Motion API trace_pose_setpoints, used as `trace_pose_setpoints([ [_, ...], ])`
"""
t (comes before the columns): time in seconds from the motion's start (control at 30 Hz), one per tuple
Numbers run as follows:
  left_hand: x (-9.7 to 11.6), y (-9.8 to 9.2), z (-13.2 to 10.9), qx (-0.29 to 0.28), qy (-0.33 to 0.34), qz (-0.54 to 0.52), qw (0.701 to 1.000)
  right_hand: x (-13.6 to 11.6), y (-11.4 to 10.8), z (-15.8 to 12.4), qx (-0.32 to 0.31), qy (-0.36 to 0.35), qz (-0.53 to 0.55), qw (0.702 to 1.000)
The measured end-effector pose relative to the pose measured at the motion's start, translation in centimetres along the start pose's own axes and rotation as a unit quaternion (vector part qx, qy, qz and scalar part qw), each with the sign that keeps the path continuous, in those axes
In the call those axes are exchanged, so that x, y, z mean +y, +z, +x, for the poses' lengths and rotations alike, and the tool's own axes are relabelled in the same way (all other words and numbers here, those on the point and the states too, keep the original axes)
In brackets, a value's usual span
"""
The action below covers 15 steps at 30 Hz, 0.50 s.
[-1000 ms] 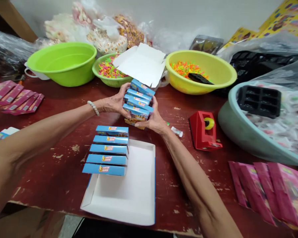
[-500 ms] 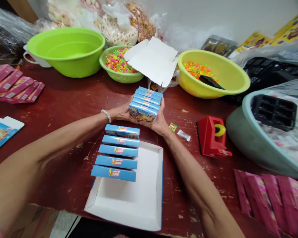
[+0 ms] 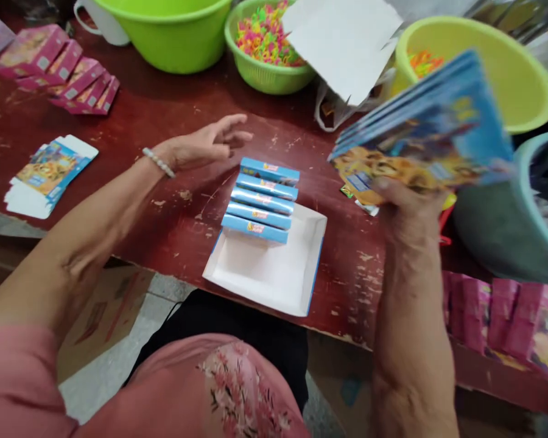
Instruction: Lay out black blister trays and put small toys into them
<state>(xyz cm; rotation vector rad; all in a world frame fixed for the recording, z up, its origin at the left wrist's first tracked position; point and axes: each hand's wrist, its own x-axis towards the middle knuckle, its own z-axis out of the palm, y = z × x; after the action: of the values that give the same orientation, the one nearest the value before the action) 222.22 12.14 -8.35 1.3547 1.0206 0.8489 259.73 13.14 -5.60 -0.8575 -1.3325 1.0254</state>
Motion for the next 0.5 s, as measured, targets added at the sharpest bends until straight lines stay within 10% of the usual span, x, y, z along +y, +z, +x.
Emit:
trace_pose_setpoints([
  [0.2, -3.9, 4.9, -8.3, -0.017, 0.049, 0.106, 0.993, -4.1, -3.6, -11.7, 0.009, 0.104, -0.077, 0.992],
  [0.5, -5.8, 7.1, -4.5, 0.016, 0.137, 0.122, 0.983, -2.5, -2.3, -20.0, -0.105, 0.253, -0.127, 0.953],
])
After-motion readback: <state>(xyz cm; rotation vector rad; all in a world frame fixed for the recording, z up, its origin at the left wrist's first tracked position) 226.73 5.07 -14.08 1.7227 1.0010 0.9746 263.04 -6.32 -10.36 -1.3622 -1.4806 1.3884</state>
